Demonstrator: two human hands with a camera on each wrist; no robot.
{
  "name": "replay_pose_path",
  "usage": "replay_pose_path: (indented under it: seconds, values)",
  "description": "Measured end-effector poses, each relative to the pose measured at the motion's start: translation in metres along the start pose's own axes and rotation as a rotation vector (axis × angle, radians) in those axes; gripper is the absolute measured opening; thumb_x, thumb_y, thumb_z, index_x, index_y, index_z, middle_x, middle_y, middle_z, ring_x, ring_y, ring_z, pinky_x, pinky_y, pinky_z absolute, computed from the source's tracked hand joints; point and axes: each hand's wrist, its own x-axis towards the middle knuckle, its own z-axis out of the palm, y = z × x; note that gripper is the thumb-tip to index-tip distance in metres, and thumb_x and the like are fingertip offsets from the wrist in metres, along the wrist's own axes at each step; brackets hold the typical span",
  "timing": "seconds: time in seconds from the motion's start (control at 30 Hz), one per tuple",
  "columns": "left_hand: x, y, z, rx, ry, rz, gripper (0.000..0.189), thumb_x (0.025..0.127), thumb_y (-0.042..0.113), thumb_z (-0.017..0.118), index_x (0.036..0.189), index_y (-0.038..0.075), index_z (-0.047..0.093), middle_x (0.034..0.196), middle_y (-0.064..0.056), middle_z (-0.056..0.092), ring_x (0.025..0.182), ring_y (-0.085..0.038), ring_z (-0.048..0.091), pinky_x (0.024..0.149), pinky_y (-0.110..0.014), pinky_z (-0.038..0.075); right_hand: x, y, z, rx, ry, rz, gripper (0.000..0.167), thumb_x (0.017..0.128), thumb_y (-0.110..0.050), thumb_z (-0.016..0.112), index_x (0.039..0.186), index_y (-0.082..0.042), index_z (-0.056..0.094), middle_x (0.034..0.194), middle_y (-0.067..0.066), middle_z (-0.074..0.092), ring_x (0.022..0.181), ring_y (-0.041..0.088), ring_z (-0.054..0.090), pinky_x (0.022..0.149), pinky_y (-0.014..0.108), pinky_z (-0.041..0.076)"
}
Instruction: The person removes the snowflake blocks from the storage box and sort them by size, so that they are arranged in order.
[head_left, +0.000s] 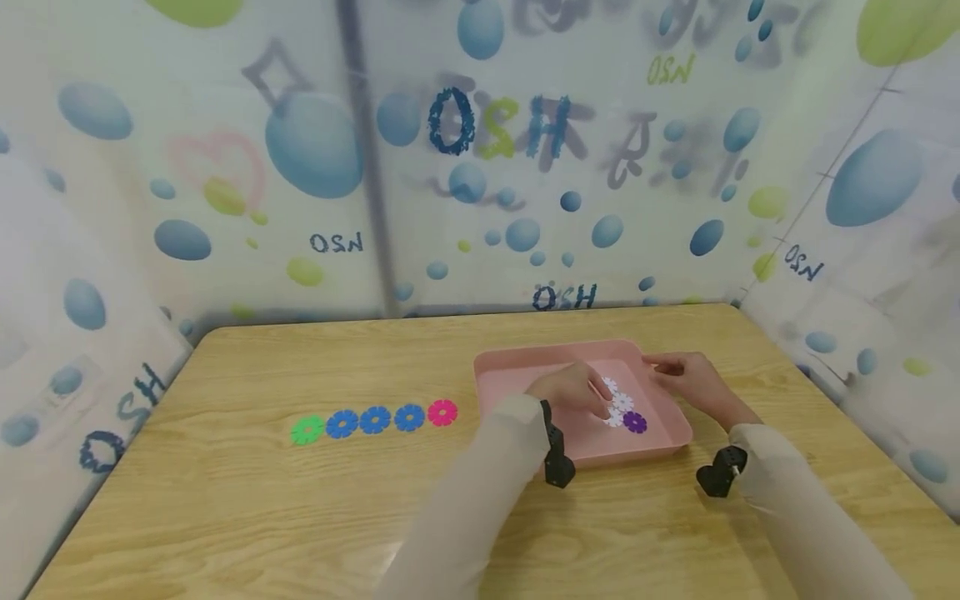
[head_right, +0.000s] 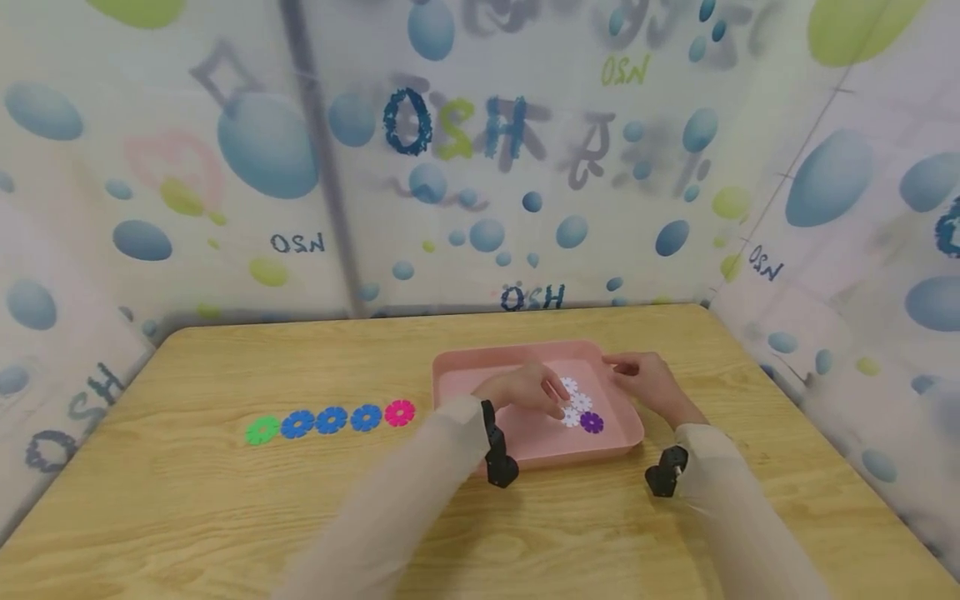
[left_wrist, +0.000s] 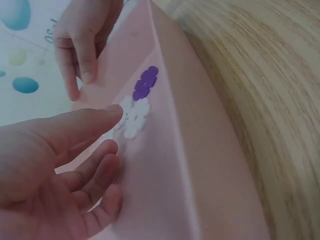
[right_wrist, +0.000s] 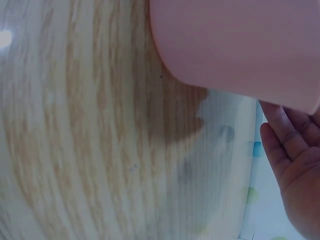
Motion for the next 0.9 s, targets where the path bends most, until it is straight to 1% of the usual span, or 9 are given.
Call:
replay_pose_path:
  seconds: [0.1, 0.2, 0.33, 0.53, 0.73, 0.9]
  values:
    - [0.002, 0.002, 0.004, 0.025, 0.013, -0.045, 0.019, 0.076, 0.013, 0.074, 0.093, 0.009, 0.066, 0.086, 0.003, 0.057, 0.080, -0.013, 0.049, 0.074, -0.025, 0.040, -0.001, -0.003, 0.000, 0.004, -0.009, 0.011, 0.036, 0.090, -0.009, 0.057, 0.124, 0.004, 0.053, 0.102, 0.020, 0.061, 0.087, 0.026, 0.054, 0.073, 0.032, 0.049]
    - [0.003, 0.005, 0.008, 0.065, 0.024, -0.094, 0.018, 0.076, 0.015, 0.075, 0.091, 0.012, 0.065, 0.087, 0.005, 0.055, 0.082, -0.013, 0.048, 0.077, -0.027, 0.040, -0.002, -0.006, -0.001, 0.007, -0.014, 0.015, 0.037, 0.090, -0.009, 0.057, 0.124, 0.004, 0.053, 0.103, 0.021, 0.060, 0.087, 0.026, 0.053, 0.074, 0.033, 0.048]
    - [0.005, 0.008, 0.011, 0.081, 0.035, -0.132, 0.017, 0.075, 0.015, 0.076, 0.087, 0.013, 0.065, 0.086, 0.005, 0.055, 0.083, -0.013, 0.048, 0.081, -0.029, 0.040, -0.002, -0.007, -0.002, 0.003, -0.008, 0.005, 0.036, 0.090, -0.008, 0.057, 0.124, 0.004, 0.053, 0.102, 0.020, 0.060, 0.086, 0.026, 0.053, 0.073, 0.033, 0.048]
    - [0.008, 0.011, 0.016, 0.082, 0.073, -0.186, 0.018, 0.072, 0.014, 0.079, 0.080, 0.013, 0.063, 0.083, 0.004, 0.055, 0.080, -0.014, 0.048, 0.077, -0.028, 0.040, -0.002, -0.004, -0.002, 0.001, -0.002, -0.017, 0.035, 0.089, -0.006, 0.057, 0.122, 0.005, 0.054, 0.101, 0.020, 0.061, 0.085, 0.025, 0.053, 0.071, 0.031, 0.047]
    - [0.011, 0.014, 0.020, 0.109, 0.102, -0.218, 0.019, 0.070, 0.011, 0.080, 0.076, 0.012, 0.063, 0.079, 0.003, 0.055, 0.077, -0.013, 0.049, 0.073, -0.026, 0.041, -0.001, -0.001, -0.001, 0.000, -0.007, -0.009, 0.035, 0.090, -0.007, 0.057, 0.123, 0.004, 0.054, 0.104, 0.022, 0.060, 0.086, 0.026, 0.053, 0.072, 0.031, 0.048]
    - [0.011, 0.013, 0.021, 0.151, 0.119, -0.229, 0.024, 0.069, 0.013, 0.081, 0.080, 0.012, 0.059, 0.078, 0.002, 0.055, 0.075, -0.013, 0.048, 0.071, -0.025, 0.041, -0.002, -0.003, -0.001, 0.016, -0.005, -0.006, 0.035, 0.090, -0.007, 0.057, 0.124, 0.004, 0.053, 0.105, 0.022, 0.059, 0.088, 0.027, 0.053, 0.073, 0.031, 0.048]
